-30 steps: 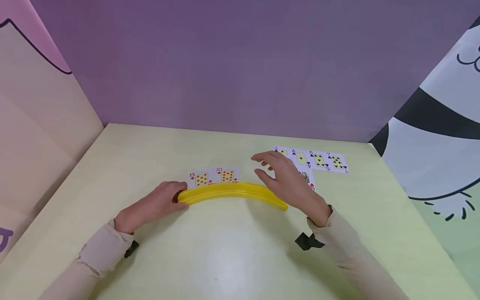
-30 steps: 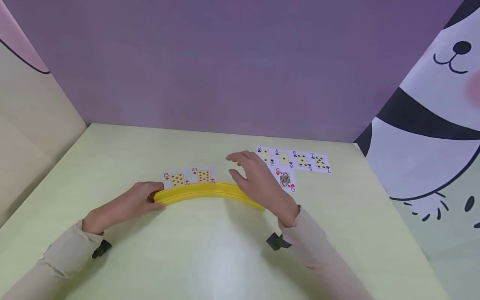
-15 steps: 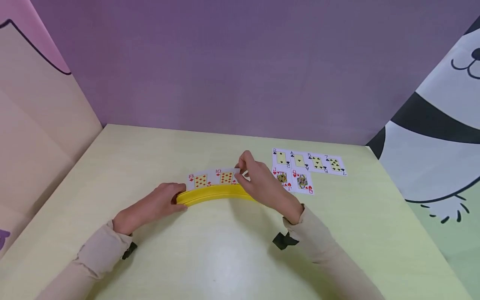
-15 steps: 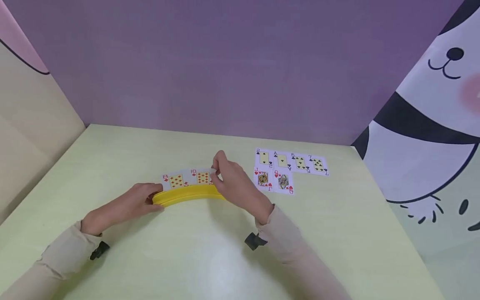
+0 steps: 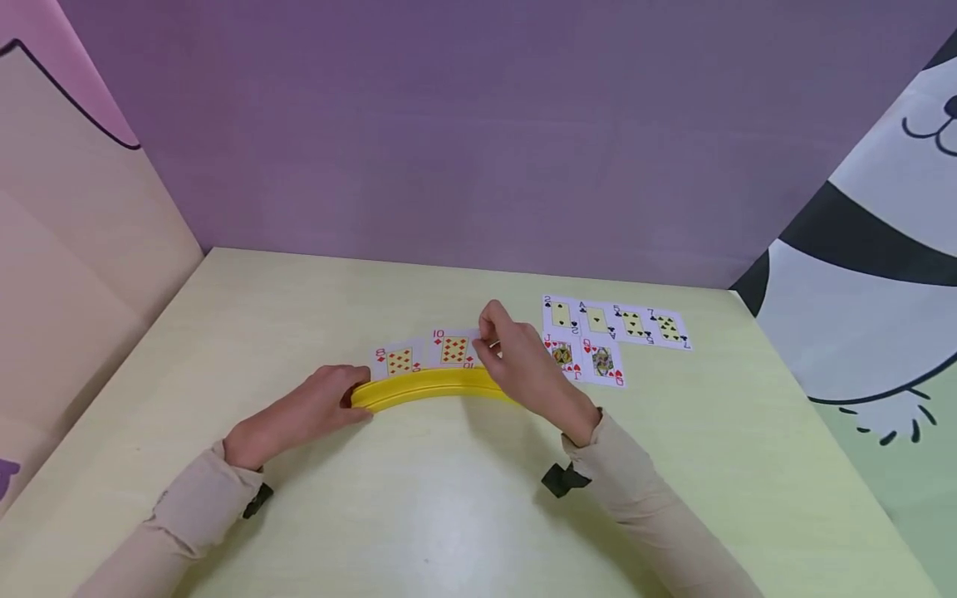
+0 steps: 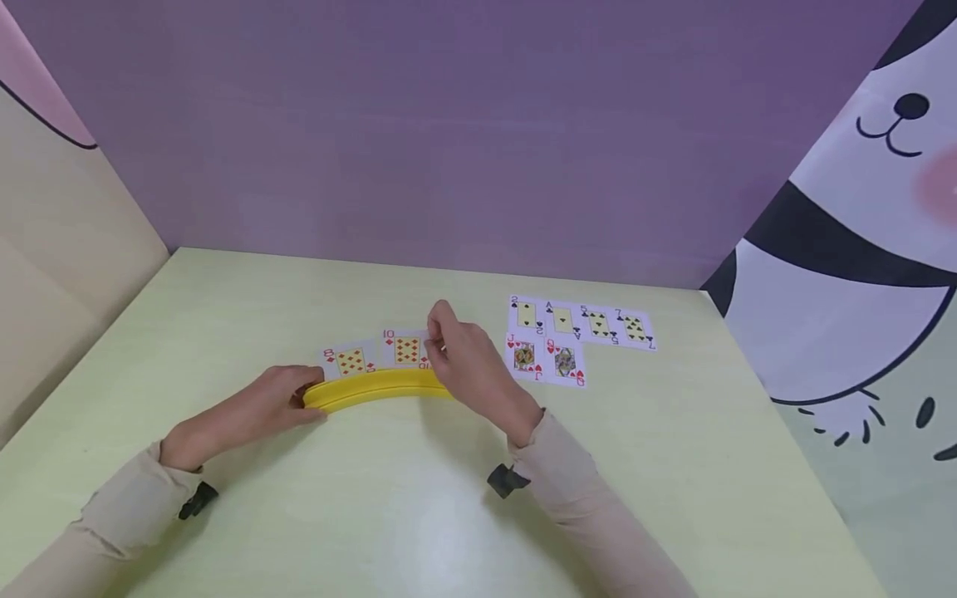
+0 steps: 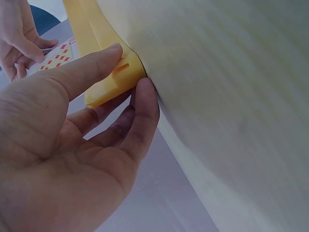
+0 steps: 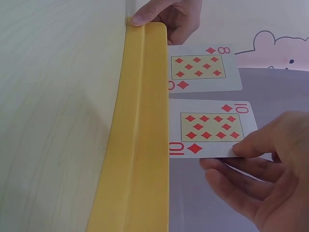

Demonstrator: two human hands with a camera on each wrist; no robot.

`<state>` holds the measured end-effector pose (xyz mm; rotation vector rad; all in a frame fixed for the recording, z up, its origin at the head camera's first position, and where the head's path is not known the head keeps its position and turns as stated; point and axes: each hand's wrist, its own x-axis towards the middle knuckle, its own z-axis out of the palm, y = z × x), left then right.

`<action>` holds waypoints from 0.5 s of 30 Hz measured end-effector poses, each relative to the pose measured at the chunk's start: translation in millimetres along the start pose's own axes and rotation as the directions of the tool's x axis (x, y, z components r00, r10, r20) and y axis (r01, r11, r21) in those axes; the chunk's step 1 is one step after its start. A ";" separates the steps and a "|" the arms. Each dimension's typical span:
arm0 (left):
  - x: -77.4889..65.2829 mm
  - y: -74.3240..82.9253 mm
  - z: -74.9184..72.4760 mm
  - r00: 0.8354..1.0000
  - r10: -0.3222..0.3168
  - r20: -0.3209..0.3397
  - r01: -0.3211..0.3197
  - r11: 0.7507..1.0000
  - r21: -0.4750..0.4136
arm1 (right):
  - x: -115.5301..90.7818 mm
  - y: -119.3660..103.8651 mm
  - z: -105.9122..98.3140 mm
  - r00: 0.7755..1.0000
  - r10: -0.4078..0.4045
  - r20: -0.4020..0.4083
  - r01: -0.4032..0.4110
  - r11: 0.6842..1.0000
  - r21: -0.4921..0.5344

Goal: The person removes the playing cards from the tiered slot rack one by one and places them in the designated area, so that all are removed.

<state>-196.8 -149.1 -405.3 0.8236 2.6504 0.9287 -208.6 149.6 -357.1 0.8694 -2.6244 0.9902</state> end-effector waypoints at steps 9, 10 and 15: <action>-1.1 2.1 -0.5 1.000 -0.012 0.005 0.012 1.000 0.003 | 1.1 3.4 -5.6 0.994 -0.064 -0.092 0.068 0.997 0.043; -1.1 2.1 -0.6 1.000 -0.011 0.006 0.011 1.000 0.003 | 1.3 3.5 -6.5 0.992 -0.071 -0.101 0.075 0.996 0.044; -1.0 2.4 -1.2 1.000 -0.004 0.000 0.004 1.000 0.005 | 2.9 3.9 -9.8 0.988 -0.097 -0.123 0.103 0.994 0.042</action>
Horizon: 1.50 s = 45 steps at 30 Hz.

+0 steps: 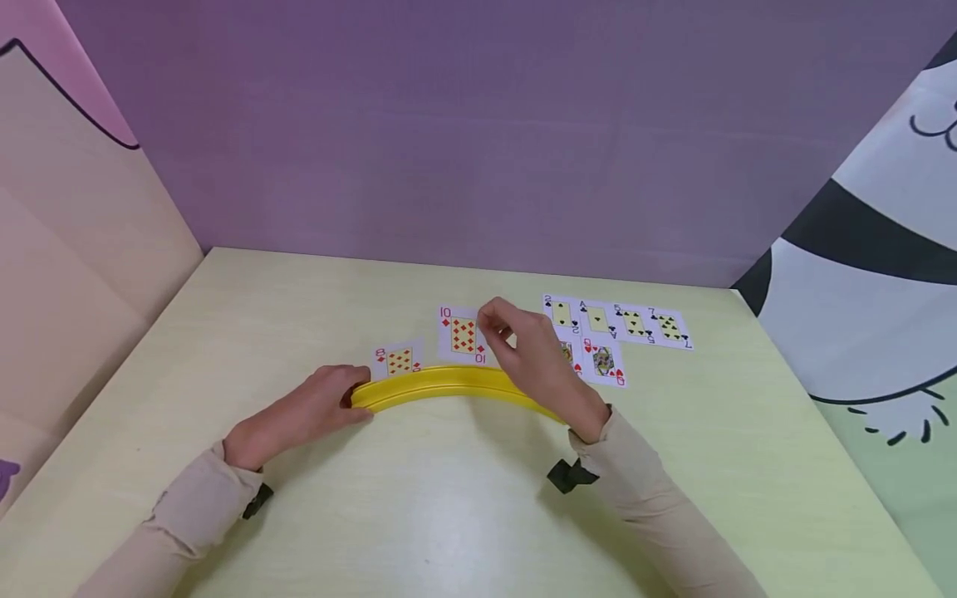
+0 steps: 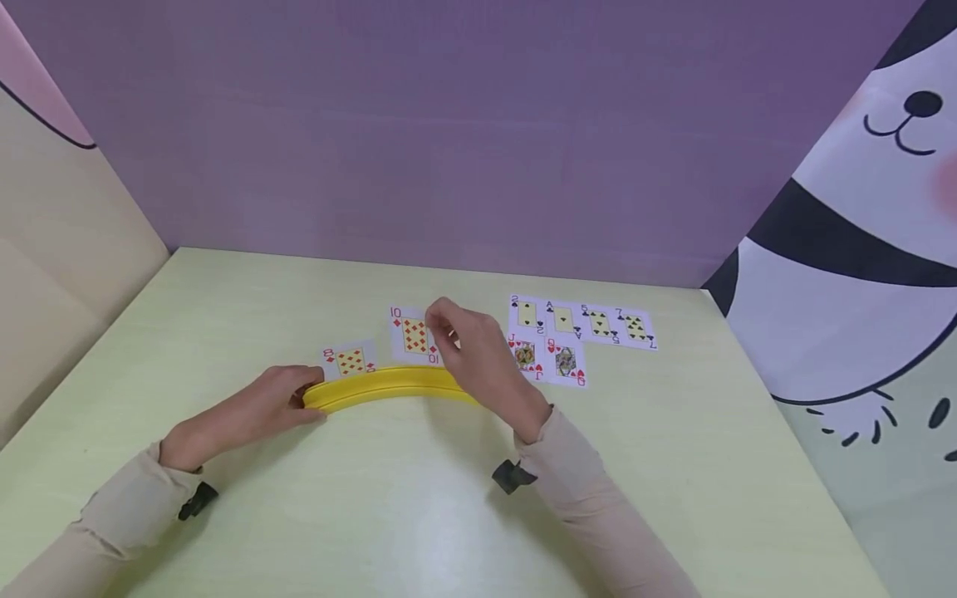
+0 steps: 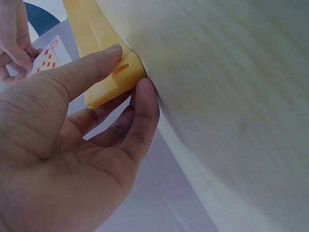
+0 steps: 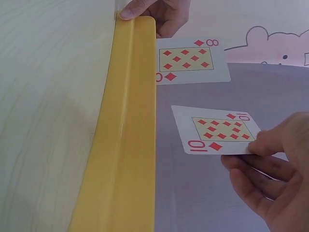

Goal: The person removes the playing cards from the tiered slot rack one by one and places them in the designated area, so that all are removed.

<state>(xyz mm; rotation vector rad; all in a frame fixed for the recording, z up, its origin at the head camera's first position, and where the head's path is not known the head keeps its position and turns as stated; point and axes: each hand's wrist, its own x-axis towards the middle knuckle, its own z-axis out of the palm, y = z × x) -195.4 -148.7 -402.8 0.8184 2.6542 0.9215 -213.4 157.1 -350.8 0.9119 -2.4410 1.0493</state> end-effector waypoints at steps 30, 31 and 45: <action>0.5 -1.0 2.0 1.000 0.005 0.005 -0.005 1.000 -0.012 | -42.7 23.5 -72.2 0.975 -0.006 -0.222 -0.034 0.984 -0.173; 0.3 -1.0 2.0 1.000 0.007 0.005 -0.007 1.000 -0.013 | -44.3 25.1 -75.9 0.973 -0.009 -0.232 -0.033 0.984 -0.175; -0.2 -0.7 -0.8 0.999 0.037 -0.004 -0.037 0.999 0.005 | -66.3 38.2 -110.5 0.931 0.116 -0.346 -0.204 0.951 -0.231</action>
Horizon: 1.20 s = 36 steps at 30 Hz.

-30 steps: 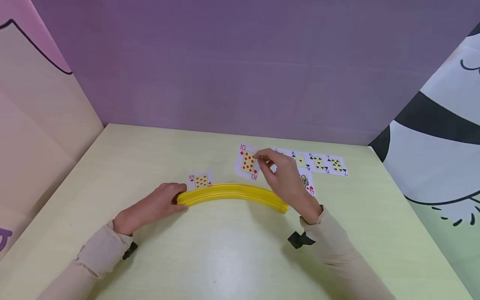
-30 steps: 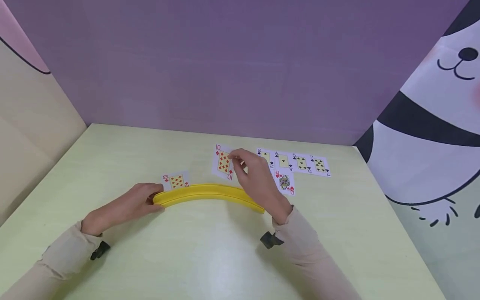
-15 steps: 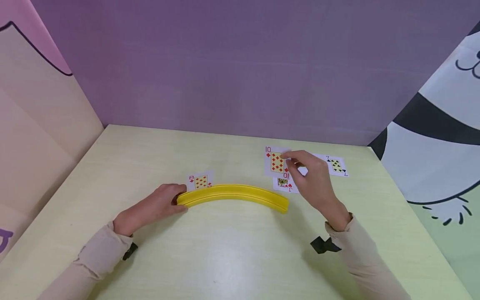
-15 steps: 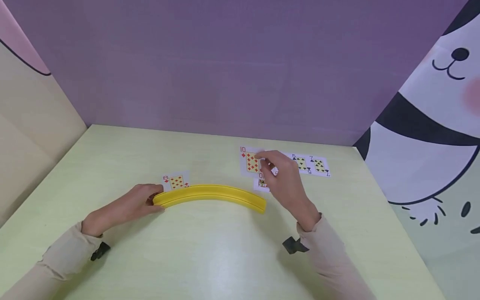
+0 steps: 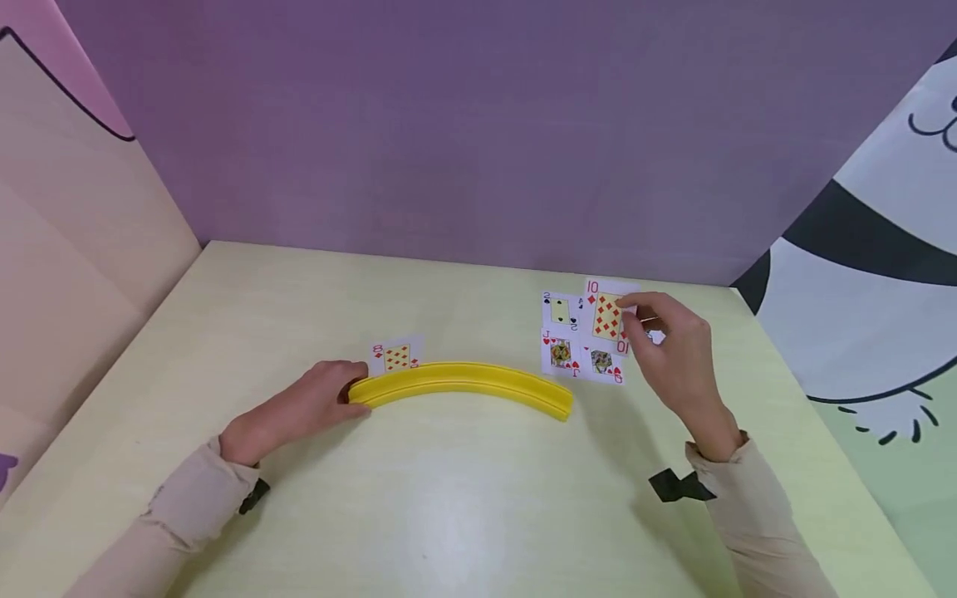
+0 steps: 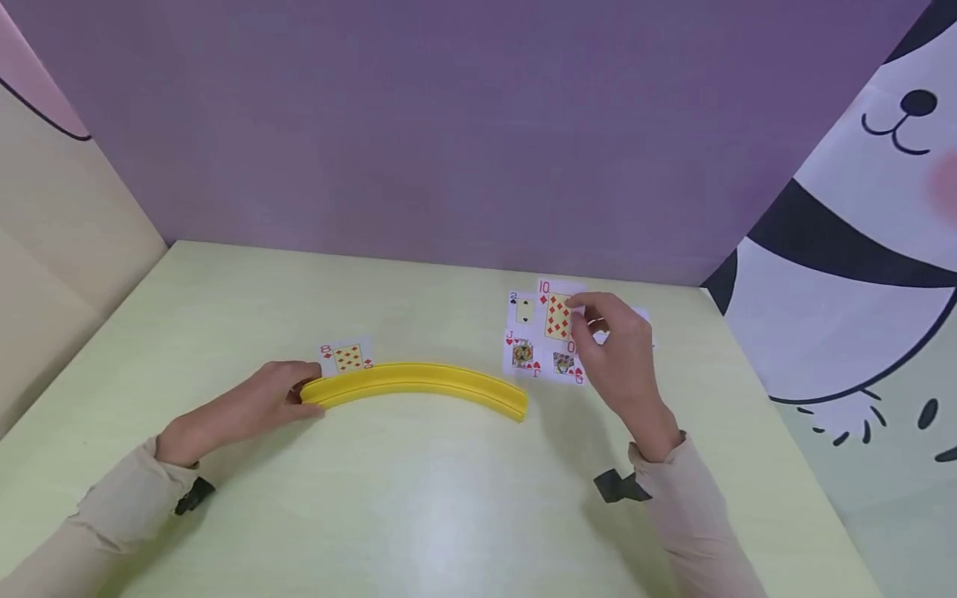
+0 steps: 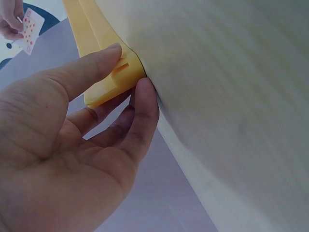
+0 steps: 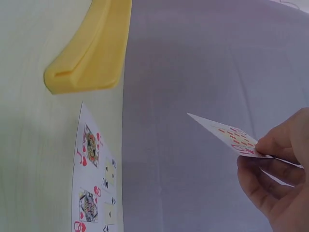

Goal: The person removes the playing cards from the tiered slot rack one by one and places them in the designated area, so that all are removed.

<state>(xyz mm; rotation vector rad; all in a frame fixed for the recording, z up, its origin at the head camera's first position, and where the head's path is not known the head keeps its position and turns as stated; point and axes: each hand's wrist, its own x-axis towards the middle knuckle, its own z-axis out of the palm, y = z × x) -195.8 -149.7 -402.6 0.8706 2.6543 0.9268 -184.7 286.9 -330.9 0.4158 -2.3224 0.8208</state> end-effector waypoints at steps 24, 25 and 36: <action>-2.3 -1.1 -0.9 1.000 -0.011 0.011 0.011 1.000 -0.004 | -2.1 50.2 -19.5 0.980 0.198 -0.015 -0.199 0.979 -0.041; -2.5 -1.1 -0.7 1.000 -0.010 0.012 0.011 1.000 -0.008 | -2.5 52.3 -20.1 0.978 0.206 -0.015 -0.207 0.978 -0.041; -2.1 -3.3 1.3 1.000 0.003 -0.001 -0.003 1.000 -0.007 | -5.5 71.2 -24.5 0.958 0.287 0.011 -0.285 0.956 -0.071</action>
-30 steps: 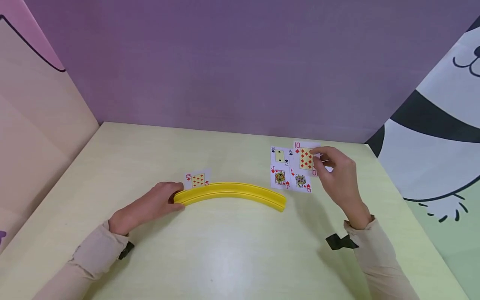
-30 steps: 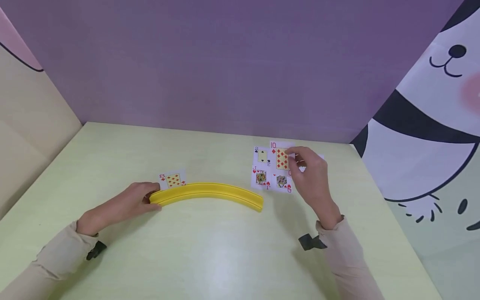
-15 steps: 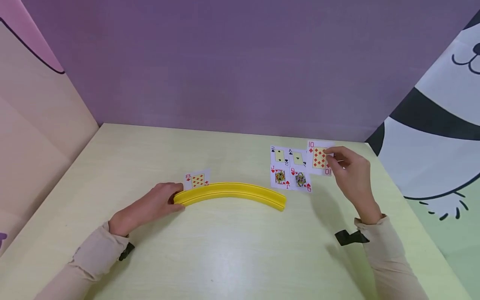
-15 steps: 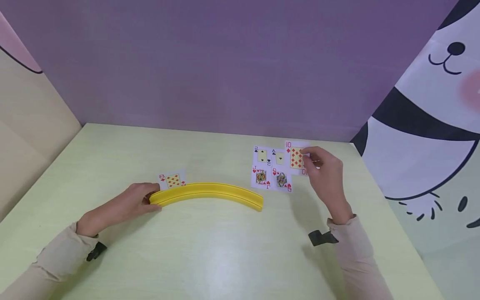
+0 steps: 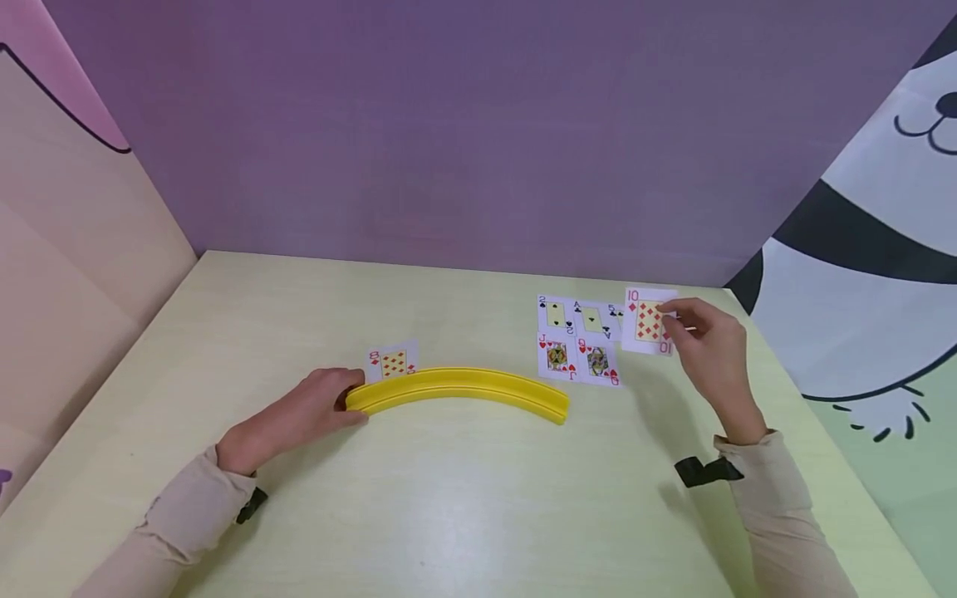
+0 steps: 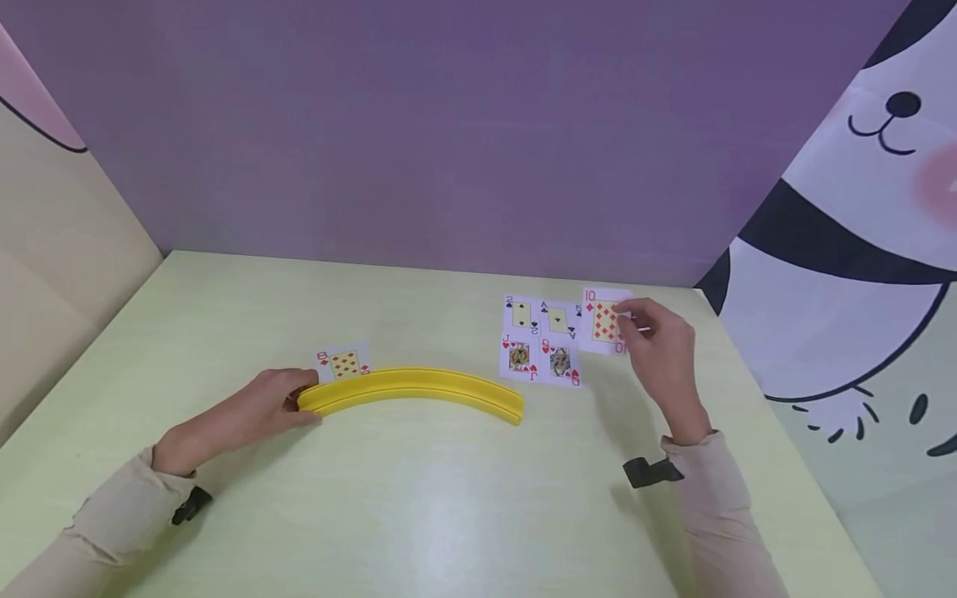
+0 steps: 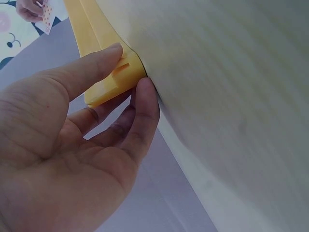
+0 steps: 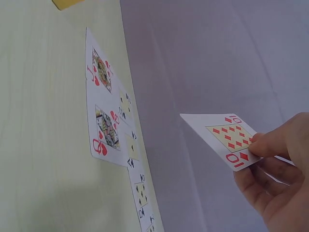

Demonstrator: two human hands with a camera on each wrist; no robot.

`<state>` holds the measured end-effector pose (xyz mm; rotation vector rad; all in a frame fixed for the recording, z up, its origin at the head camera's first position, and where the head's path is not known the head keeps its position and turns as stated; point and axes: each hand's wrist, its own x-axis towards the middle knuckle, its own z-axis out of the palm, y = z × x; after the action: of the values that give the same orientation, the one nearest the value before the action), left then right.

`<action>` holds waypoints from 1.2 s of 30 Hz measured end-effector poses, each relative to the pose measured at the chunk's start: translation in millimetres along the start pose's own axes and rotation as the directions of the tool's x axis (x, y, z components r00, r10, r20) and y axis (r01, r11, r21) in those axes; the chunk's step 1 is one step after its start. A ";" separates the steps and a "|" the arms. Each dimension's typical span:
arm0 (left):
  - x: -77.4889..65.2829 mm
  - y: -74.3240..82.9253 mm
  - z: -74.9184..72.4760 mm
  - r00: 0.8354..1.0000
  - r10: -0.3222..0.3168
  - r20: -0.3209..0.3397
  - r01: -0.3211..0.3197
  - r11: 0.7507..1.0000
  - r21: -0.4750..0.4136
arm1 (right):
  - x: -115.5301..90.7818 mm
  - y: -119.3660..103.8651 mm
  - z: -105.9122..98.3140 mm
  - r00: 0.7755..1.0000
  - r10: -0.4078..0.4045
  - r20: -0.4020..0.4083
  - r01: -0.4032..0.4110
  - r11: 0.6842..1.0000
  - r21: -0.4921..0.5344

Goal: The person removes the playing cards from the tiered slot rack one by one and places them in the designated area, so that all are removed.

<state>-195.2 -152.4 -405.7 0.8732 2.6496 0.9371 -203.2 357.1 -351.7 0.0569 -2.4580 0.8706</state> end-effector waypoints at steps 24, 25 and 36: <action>-1.5 -0.4 1.4 1.000 -0.003 -0.015 0.003 1.000 -0.009 | 0.6 55.0 2.8 0.947 0.210 0.245 -0.213 0.977 -0.018; -1.4 -0.3 1.5 1.000 -0.003 -0.014 0.003 1.000 -0.009 | 0.3 57.4 3.8 0.945 0.203 0.258 -0.205 0.979 -0.020; -1.5 0.6 3.1 1.000 0.003 -0.012 -0.003 1.000 -0.010 | -5.5 66.7 13.8 0.890 0.153 0.430 -0.121 0.987 -0.101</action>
<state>-192.6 -151.3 -407.7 0.8722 2.6525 0.9584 -218.8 400.9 -401.8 0.0584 -2.9437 0.9070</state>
